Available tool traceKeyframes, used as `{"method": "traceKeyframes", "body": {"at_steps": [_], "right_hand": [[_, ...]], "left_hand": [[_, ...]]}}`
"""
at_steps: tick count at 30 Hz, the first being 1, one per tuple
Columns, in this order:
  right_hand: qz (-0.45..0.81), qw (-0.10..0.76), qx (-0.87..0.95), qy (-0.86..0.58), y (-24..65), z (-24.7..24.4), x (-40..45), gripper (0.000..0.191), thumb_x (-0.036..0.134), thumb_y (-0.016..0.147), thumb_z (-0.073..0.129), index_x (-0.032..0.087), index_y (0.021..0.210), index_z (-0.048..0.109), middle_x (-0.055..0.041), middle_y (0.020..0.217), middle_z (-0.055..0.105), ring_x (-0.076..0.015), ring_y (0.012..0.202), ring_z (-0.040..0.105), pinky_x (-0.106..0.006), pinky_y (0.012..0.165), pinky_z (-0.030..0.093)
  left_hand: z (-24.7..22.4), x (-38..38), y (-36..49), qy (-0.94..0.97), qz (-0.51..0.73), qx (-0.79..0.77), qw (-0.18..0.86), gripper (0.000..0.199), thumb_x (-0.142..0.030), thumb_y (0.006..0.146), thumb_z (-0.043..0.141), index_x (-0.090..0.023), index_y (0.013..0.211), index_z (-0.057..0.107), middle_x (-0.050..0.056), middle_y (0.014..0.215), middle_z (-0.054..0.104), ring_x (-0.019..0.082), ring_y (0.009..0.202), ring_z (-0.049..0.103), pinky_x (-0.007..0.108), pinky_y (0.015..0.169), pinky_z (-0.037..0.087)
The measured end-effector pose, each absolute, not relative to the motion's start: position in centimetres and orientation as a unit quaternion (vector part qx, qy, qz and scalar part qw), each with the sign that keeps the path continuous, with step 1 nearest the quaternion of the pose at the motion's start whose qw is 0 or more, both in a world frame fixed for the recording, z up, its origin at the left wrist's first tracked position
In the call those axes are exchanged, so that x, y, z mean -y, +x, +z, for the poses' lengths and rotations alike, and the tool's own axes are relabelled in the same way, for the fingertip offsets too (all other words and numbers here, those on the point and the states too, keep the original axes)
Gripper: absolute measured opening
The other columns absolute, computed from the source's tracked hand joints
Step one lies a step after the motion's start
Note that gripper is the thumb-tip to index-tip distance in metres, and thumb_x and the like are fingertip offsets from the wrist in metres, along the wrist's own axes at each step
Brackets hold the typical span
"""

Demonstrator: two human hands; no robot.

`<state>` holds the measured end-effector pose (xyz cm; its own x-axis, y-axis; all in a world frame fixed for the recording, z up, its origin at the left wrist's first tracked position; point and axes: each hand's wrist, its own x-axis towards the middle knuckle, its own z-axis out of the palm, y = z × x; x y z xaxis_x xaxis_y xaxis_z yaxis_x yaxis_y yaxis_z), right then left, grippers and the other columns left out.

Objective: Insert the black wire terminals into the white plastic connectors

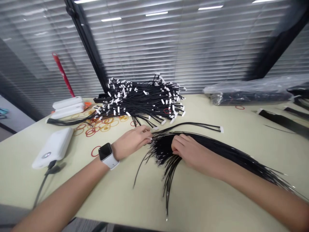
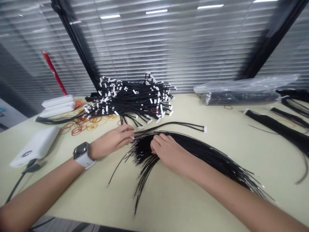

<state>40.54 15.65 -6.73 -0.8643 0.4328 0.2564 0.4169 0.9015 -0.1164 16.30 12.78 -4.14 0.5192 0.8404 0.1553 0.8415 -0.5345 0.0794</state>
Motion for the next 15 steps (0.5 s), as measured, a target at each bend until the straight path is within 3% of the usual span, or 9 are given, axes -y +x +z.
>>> {"method": "traceKeyframes", "body": {"at_steps": [4,8,12,15], "right_hand": [[0.05,0.161,0.955,-0.243,40.9,-6.5,-15.5,0.021,-0.004,0.076,0.039,0.016,0.076,0.046,-0.0029,0.076,0.052,-0.015,0.071,0.044,-0.028,0.065,0.037],[0.081,0.189,0.943,-0.26,40.8,-6.0,-15.5,0.015,0.006,0.085,0.041,0.016,0.079,0.05,-0.0026,0.078,0.056,-0.0149,0.074,0.049,-0.028,0.068,0.041],[0.124,0.225,0.924,-0.282,40.6,-5.7,-15.3,0.014,0.019,0.09,0.042,0.017,0.087,0.055,-0.0029,0.084,0.059,-0.0148,0.082,0.052,-0.028,0.073,0.042],[0.182,0.24,0.898,-0.32,40.7,-5.4,-15.2,0.015,0.027,0.088,0.048,0.019,0.079,0.056,-0.0008,0.078,0.058,-0.0141,0.076,0.052,-0.027,0.067,0.041]], "left_hand": [[-4.3,-12.3,17.4,-0.838,-0.148,0.525,0.021,0.028,-0.026,0.095,0.028,-0.014,0.108,0.05,0.009,0.096,0.06,0.019,0.082,0.06,0.035,0.075,0.049],[-4.7,-11.8,18.1,-0.799,-0.226,0.556,0.012,0.027,-0.021,0.094,0.031,-0.016,0.116,0.045,0.005,0.083,0.064,0.016,0.073,0.063,0.031,0.071,0.05],[-5.2,-11.7,18.6,-0.776,-0.291,0.555,-0.071,0.023,-0.022,0.094,0.033,-0.018,0.109,0.05,0.002,0.081,0.063,0.012,0.069,0.064,0.026,0.067,0.051],[-5.6,-11.8,18.9,-0.757,-0.313,0.554,-0.147,0.024,-0.027,0.094,0.033,-0.018,0.105,0.052,0.002,0.081,0.063,0.011,0.069,0.064,0.024,0.064,0.052]]}}
